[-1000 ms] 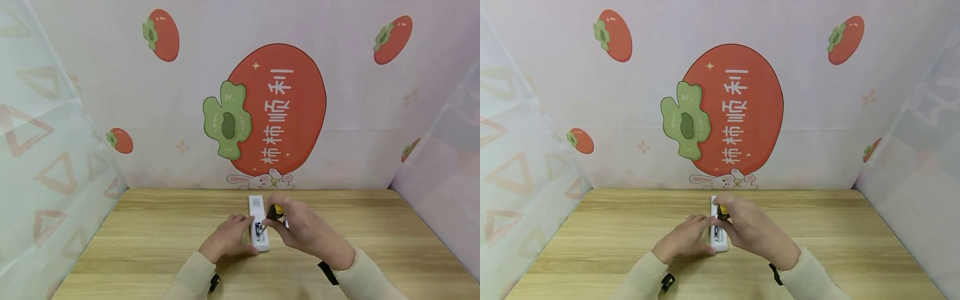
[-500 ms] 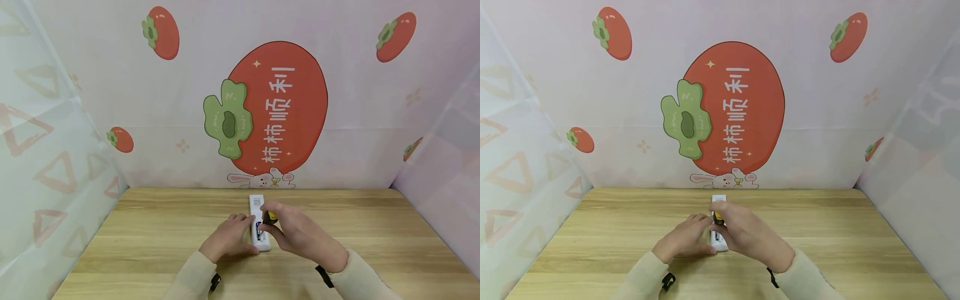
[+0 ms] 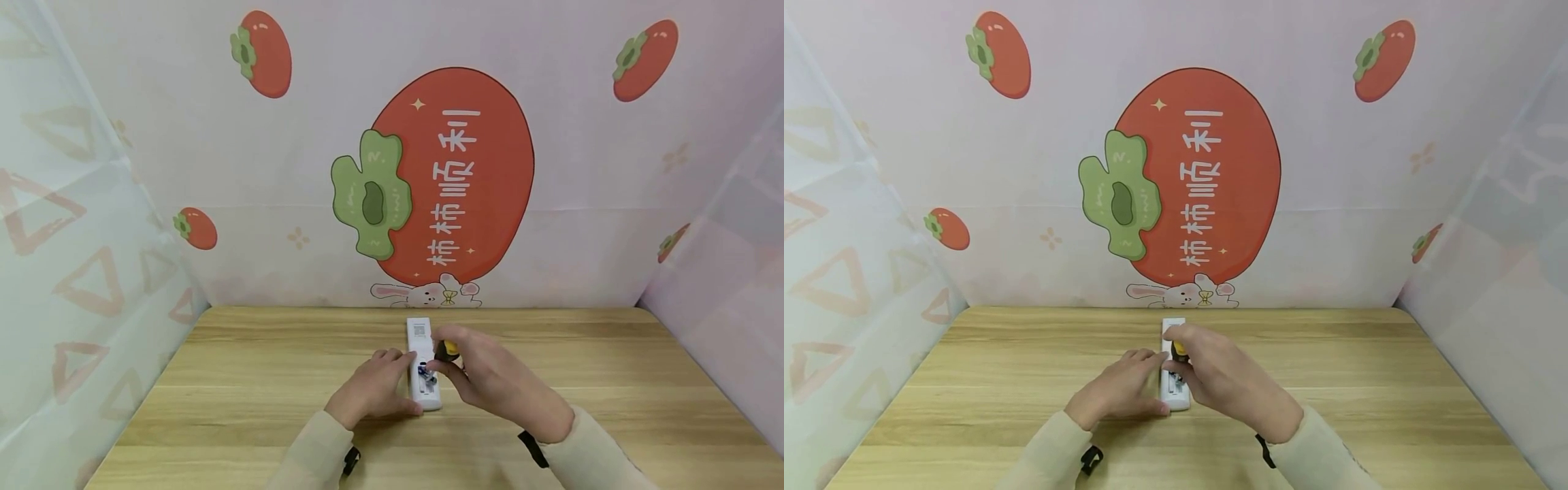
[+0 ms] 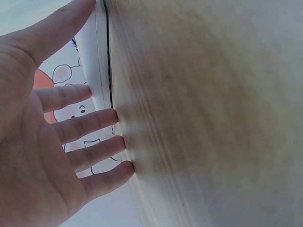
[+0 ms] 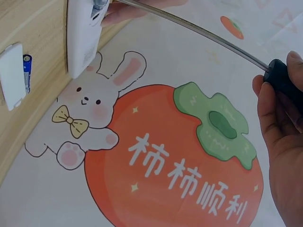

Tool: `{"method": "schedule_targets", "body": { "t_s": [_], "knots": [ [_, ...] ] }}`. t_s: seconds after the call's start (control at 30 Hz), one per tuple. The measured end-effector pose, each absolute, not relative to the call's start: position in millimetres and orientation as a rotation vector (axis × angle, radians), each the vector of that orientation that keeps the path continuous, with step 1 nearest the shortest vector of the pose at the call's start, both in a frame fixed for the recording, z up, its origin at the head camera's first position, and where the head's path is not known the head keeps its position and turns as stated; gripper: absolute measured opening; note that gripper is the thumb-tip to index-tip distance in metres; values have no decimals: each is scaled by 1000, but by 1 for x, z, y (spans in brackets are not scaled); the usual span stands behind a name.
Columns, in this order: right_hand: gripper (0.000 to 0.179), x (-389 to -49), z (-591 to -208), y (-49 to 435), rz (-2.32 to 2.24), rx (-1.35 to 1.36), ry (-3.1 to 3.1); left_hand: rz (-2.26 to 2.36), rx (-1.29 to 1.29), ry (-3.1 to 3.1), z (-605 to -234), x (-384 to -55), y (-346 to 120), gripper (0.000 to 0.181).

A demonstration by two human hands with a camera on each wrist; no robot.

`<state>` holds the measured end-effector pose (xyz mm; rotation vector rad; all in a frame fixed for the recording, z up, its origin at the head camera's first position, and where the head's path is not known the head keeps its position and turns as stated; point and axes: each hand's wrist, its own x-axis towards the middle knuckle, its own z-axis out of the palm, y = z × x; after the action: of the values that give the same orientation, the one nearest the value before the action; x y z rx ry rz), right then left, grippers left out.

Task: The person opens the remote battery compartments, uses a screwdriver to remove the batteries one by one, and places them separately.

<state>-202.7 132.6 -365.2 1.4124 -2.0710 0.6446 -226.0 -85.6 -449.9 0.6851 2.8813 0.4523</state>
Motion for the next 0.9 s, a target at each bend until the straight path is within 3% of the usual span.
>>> {"method": "schedule_targets", "body": {
  "t_s": [0.9],
  "knots": [
    [33, -214, -374, 127, 660, 1360, -2014, 478, 677, 2863, -448, -227, -86, 95]
  ]
}}
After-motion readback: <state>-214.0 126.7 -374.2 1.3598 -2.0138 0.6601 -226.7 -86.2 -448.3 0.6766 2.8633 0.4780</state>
